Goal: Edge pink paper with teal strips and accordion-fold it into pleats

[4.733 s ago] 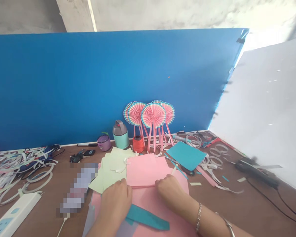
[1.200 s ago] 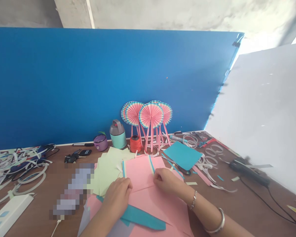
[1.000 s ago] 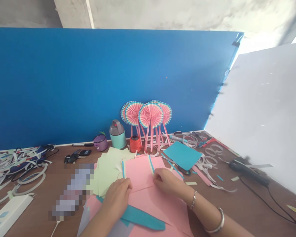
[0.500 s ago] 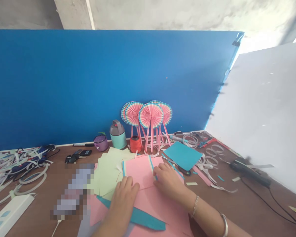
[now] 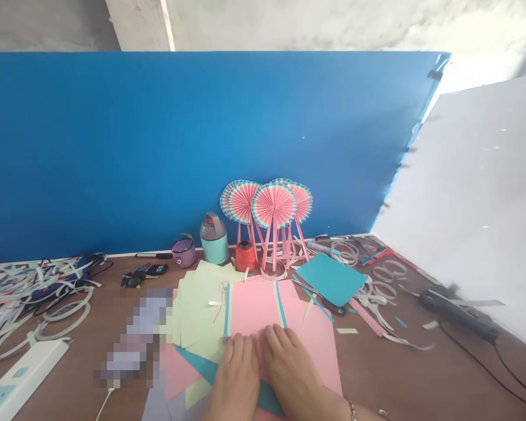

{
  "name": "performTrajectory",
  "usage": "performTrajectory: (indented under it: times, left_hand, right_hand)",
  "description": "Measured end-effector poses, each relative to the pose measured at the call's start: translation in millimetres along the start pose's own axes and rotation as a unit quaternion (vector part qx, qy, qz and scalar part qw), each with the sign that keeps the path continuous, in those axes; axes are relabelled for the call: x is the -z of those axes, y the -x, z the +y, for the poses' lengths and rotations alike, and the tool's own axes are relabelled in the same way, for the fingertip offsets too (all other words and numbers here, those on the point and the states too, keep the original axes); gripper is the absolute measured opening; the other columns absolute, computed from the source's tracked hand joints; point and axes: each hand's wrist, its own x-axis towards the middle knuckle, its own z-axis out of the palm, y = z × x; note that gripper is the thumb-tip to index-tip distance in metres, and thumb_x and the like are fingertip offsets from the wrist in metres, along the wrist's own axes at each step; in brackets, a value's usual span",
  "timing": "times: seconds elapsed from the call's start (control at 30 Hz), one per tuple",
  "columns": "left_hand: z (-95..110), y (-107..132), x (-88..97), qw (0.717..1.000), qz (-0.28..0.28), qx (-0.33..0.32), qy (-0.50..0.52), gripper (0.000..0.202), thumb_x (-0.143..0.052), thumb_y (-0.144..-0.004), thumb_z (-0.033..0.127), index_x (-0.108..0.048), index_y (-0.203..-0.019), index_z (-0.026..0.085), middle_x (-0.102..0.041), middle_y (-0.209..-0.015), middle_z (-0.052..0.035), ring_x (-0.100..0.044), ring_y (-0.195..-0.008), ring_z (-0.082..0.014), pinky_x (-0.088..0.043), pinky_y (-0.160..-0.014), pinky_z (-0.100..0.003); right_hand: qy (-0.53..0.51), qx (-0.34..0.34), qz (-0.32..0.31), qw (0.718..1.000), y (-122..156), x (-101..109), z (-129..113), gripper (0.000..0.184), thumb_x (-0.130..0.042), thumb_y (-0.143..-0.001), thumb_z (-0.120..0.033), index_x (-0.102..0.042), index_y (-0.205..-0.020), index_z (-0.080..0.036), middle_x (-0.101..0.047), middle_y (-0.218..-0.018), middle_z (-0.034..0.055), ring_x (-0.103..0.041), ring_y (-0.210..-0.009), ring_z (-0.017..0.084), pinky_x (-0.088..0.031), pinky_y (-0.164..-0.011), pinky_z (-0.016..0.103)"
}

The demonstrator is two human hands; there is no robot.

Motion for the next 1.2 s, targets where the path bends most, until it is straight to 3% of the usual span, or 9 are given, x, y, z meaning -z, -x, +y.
performTrajectory:
  times: [0.13,0.3,0.53,0.67,0.77,0.93,1.0,1.1,1.2]
  left_hand:
    - [0.6,-0.9,-2.3,1.000,-0.025,0.002,-0.004,0.037,-0.055,-0.070,0.012,-0.066,-0.106,0.011,-0.057,-0.077,-0.0086,-0.051,-0.075,-0.0231,-0.047,-0.076,-0.042]
    - [-2.6,3.7,-3.5,0.998,-0.031,0.040,-0.021,0.044,-0.057,-0.073,0.010,-0.061,-0.116,0.018,-0.056,-0.083,-0.0082,-0.055,-0.085,-0.0242,-0.045,-0.085,-0.046]
    - [-11.4,9.0,4.6,0.994,-0.080,0.077,0.016,0.046,-0.054,-0.079,0.011,-0.056,-0.120,0.031,-0.054,-0.093,-0.0066,-0.055,-0.092,-0.0233,-0.042,-0.086,-0.044]
    - [-20.3,2.1,15.1,0.992,-0.099,0.062,0.055,0.047,-0.050,-0.080,0.008,-0.056,-0.120,0.032,-0.055,-0.088,-0.0049,-0.056,-0.084,-0.0212,-0.044,-0.079,-0.039]
    - [-29.7,-7.3,21.0,0.988,-0.126,0.060,0.072,0.052,-0.045,-0.077,0.000,-0.059,-0.115,0.032,-0.058,-0.083,-0.0044,-0.056,-0.073,-0.0199,-0.044,-0.067,-0.033]
    - [-45.8,-22.4,24.0,0.969,-0.159,0.111,0.153,0.037,-0.039,-0.078,0.000,-0.062,-0.100,0.020,-0.059,-0.085,-0.0053,-0.057,-0.076,-0.0210,-0.045,-0.067,-0.032]
    - [-52.7,-27.0,24.7,0.955,-0.128,0.149,0.220,0.029,-0.040,-0.080,0.006,-0.059,-0.099,0.018,-0.058,-0.092,-0.0064,-0.057,-0.083,-0.0212,-0.046,-0.071,-0.033]
    - [-61.6,-33.1,26.9,0.920,0.002,0.235,0.313,0.017,-0.045,-0.082,0.020,-0.053,-0.097,0.017,-0.054,-0.096,-0.0070,-0.054,-0.092,-0.0212,-0.045,-0.078,-0.034]
    - [-61.6,-38.0,30.5,0.855,0.016,0.309,0.416,0.021,-0.046,-0.083,0.039,-0.049,-0.074,0.020,-0.052,-0.072,0.0001,-0.053,-0.069,-0.0168,-0.045,-0.064,-0.028]
  right_hand:
    - [-0.015,0.021,0.005,1.000,-0.7,0.7,-2.0,0.029,-0.057,-0.072,-0.017,-0.059,-0.101,-0.011,-0.060,-0.088,0.0129,-0.053,-0.079,0.027,-0.044,-0.069,0.043]
    - [0.009,0.000,0.039,0.999,9.6,-9.7,-6.8,0.045,-0.058,-0.072,-0.020,-0.055,-0.116,-0.008,-0.062,-0.107,0.0208,-0.056,-0.098,0.034,-0.047,-0.078,0.048]
    - [0.033,-0.088,0.008,0.996,20.3,-25.4,-14.5,0.040,-0.056,-0.069,-0.012,-0.062,-0.106,0.002,-0.062,-0.105,0.0306,-0.060,-0.095,0.038,-0.049,-0.072,0.048]
    - [-0.002,-0.097,-0.059,0.994,7.2,-7.8,-3.7,0.031,-0.056,-0.068,-0.007,-0.064,-0.098,-0.002,-0.064,-0.098,0.0280,-0.062,-0.087,0.034,-0.048,-0.068,0.044]
    - [-0.058,-0.081,-0.170,0.980,-9.3,14.3,12.3,0.016,-0.055,-0.068,-0.002,-0.065,-0.078,-0.009,-0.066,-0.073,0.0169,-0.063,-0.068,0.026,-0.045,-0.058,0.035]
    - [-0.071,-0.055,-0.194,0.977,-22.6,32.4,30.7,0.012,-0.056,-0.068,-0.002,-0.060,-0.072,-0.012,-0.063,-0.071,0.0138,-0.062,-0.067,0.025,-0.036,-0.057,0.032]
    - [-0.081,-0.053,-0.196,0.976,-22.9,33.3,34.8,0.011,-0.056,-0.067,-0.002,-0.059,-0.071,-0.013,-0.063,-0.070,0.0126,-0.061,-0.065,0.023,-0.032,-0.054,0.030]
    - [-0.116,-0.111,-0.148,0.976,-22.6,33.2,40.7,0.012,-0.052,-0.070,-0.003,-0.058,-0.070,-0.014,-0.064,-0.069,0.0083,-0.059,-0.059,0.018,-0.025,-0.051,0.028]
    - [-0.172,-0.171,-0.029,0.970,-22.1,32.3,43.6,0.015,-0.047,-0.073,-0.005,-0.057,-0.073,-0.016,-0.063,-0.069,0.0032,-0.055,-0.057,0.014,-0.025,-0.051,0.026]
